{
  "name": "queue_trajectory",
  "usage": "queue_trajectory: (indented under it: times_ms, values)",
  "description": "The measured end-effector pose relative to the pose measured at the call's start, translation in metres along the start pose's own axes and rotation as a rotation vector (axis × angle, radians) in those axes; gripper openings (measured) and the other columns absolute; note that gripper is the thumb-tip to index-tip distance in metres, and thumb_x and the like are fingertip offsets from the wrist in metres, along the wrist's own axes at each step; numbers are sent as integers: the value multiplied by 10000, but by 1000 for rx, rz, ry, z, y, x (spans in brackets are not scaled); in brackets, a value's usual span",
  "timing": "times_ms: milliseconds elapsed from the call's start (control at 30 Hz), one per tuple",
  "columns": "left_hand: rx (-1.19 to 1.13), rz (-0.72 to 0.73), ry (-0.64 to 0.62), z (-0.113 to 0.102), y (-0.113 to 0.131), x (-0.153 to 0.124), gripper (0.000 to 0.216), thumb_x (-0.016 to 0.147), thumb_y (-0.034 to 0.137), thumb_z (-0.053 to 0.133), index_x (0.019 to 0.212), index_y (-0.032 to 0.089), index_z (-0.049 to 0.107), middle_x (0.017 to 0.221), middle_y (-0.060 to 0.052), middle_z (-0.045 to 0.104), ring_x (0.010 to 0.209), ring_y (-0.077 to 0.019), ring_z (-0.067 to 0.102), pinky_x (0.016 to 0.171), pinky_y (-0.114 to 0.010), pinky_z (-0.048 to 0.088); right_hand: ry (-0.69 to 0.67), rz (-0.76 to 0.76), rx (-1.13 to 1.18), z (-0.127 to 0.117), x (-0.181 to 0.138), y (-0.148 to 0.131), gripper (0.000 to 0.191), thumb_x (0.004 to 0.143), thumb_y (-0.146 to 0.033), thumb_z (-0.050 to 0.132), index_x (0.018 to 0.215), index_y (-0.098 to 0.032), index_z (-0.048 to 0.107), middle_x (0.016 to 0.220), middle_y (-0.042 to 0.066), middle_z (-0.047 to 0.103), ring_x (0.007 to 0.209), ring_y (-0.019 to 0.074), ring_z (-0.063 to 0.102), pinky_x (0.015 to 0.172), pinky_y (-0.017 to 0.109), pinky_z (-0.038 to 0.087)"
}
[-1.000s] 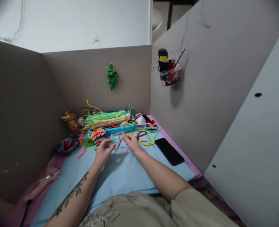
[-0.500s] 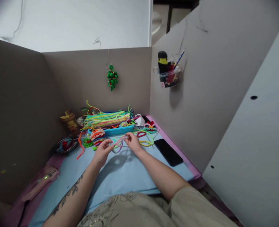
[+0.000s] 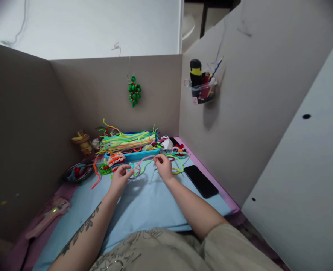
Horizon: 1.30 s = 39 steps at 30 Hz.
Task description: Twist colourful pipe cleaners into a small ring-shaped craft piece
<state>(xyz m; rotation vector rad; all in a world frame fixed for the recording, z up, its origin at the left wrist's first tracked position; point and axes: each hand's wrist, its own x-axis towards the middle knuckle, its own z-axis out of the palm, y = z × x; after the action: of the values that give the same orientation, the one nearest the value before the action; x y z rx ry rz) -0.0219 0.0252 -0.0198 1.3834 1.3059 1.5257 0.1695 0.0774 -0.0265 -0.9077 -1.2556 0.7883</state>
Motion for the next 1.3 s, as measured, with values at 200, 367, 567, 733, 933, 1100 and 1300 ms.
queue_trajectory:
  times_ms: [200,367,567,733,933,1100,1300]
  values:
    - [163,8,-103,-1,-6,2,274,639,340,667,802,153,550,521,63,431,468,-79,381,452,-191,274,-100,91,283,9,-6,-8,195,655,-344,642,714,-176,562,603,-24,540,571,106,494,567,240,414]
    - [159,68,-272,3,-2,-4,230,665,303,653,819,155,567,602,33,503,523,-92,432,492,-200,315,-184,316,446,18,-11,-8,194,570,-269,693,665,-165,559,614,-33,553,558,88,508,565,231,435]
    - [214,231,-267,5,8,-10,157,710,265,608,824,166,565,744,0,551,622,-110,465,587,-223,371,-268,552,374,18,-15,-8,229,534,-282,697,649,-159,541,544,-39,533,468,73,455,436,191,338]
    - [203,275,-235,7,10,-13,145,717,266,603,815,170,554,702,9,524,611,-113,463,582,-226,373,-325,489,234,22,-20,-6,200,521,-252,705,595,-143,555,489,-46,507,440,55,403,417,185,255]
    - [222,316,-169,7,7,-13,147,724,282,597,812,178,544,698,11,521,603,-110,459,580,-223,378,-387,625,257,23,-25,-7,206,540,-249,699,669,-162,565,561,-48,522,503,66,450,449,182,293]
    - [322,429,-121,6,0,-14,123,742,268,573,830,184,557,738,-5,569,627,-120,488,605,-233,396,-551,677,357,23,-32,-19,339,539,-213,695,839,-198,538,634,-49,553,559,89,531,499,195,363]
    - [353,426,-71,7,-5,-13,130,746,270,569,845,185,569,754,-13,591,649,-132,511,624,-245,409,-580,589,394,30,-44,-29,435,539,-198,708,889,-209,450,764,-29,612,603,95,575,547,206,405]
